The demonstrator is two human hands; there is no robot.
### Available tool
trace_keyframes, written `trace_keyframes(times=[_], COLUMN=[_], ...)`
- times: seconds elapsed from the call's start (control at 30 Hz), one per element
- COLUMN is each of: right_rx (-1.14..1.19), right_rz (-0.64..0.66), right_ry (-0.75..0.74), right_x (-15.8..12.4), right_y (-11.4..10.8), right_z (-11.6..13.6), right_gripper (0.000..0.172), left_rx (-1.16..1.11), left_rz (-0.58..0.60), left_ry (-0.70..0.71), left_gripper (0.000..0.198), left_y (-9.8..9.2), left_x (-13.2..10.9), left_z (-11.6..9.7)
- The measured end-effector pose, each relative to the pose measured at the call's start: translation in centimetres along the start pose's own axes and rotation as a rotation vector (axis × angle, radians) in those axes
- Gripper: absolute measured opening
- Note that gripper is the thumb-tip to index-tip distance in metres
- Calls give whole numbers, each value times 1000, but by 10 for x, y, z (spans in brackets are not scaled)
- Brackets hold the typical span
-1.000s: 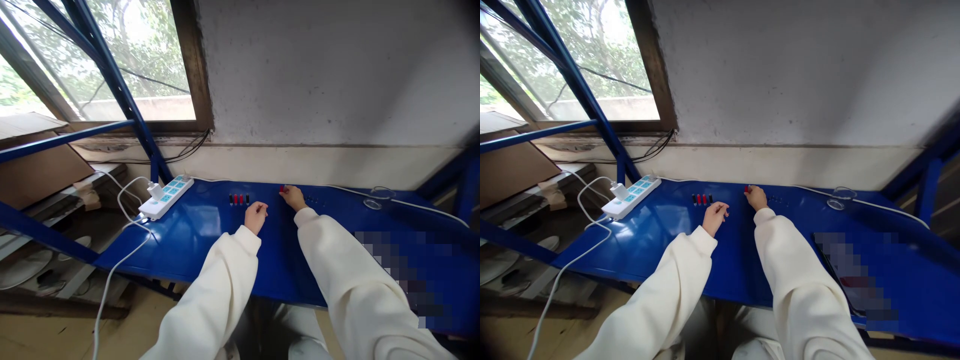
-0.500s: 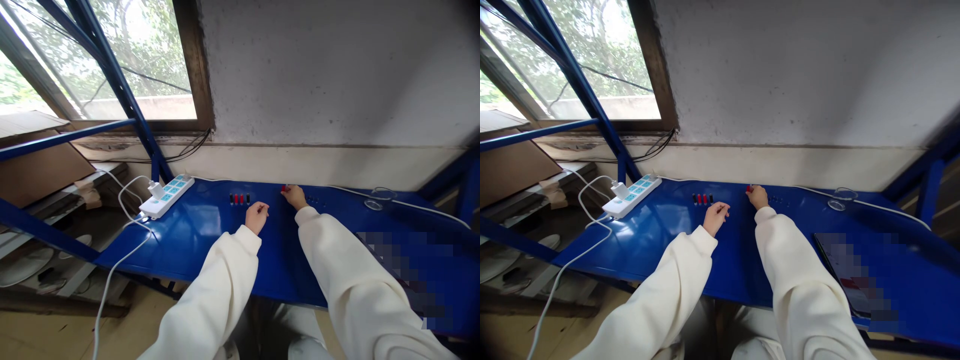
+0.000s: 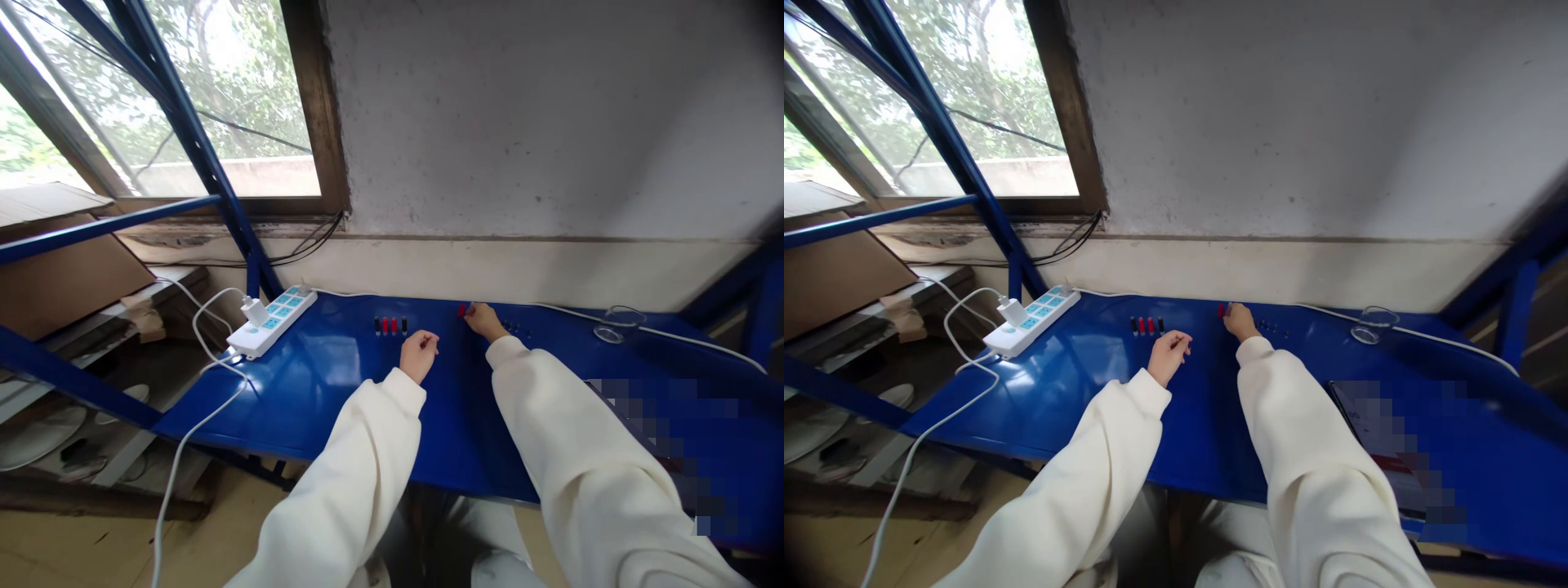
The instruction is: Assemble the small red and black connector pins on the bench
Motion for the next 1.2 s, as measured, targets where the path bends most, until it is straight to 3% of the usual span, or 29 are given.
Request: trace_keyframes(times=[0.43,0.63,0.8,0.97,1.2], right_rx=[32,25,22,83,351], right_rz=[-26,-15,-16,-49,-225], right_ry=[31,32,55,96,-104], right_x=[5,3,-5,-32,-100], right_y=[6,3,-4,-19,-37], right_z=[-2,-1,0,7,46], right_gripper=[16,13,18,26,19], left_rx=[253,389,530,570,669], left_rz=[-25,-40,-145,-222,-214], left_ry=[175,168,117,51,22], left_gripper=[18,19,40,59,59], left_y=[2,-1,-12,-25,-29], left_x=[-3,-6,-4,2,8], left_z=[2,-2,-4,-5,-1])
Point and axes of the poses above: each hand's wrist, its own x-axis towards the middle knuckle, its own y-axis out of the palm, z = x × y, the point moved 3 cm from there along x, towards the middle knuckle, and after that the axes turned 1 degree about -y, right-handed, at the moved point
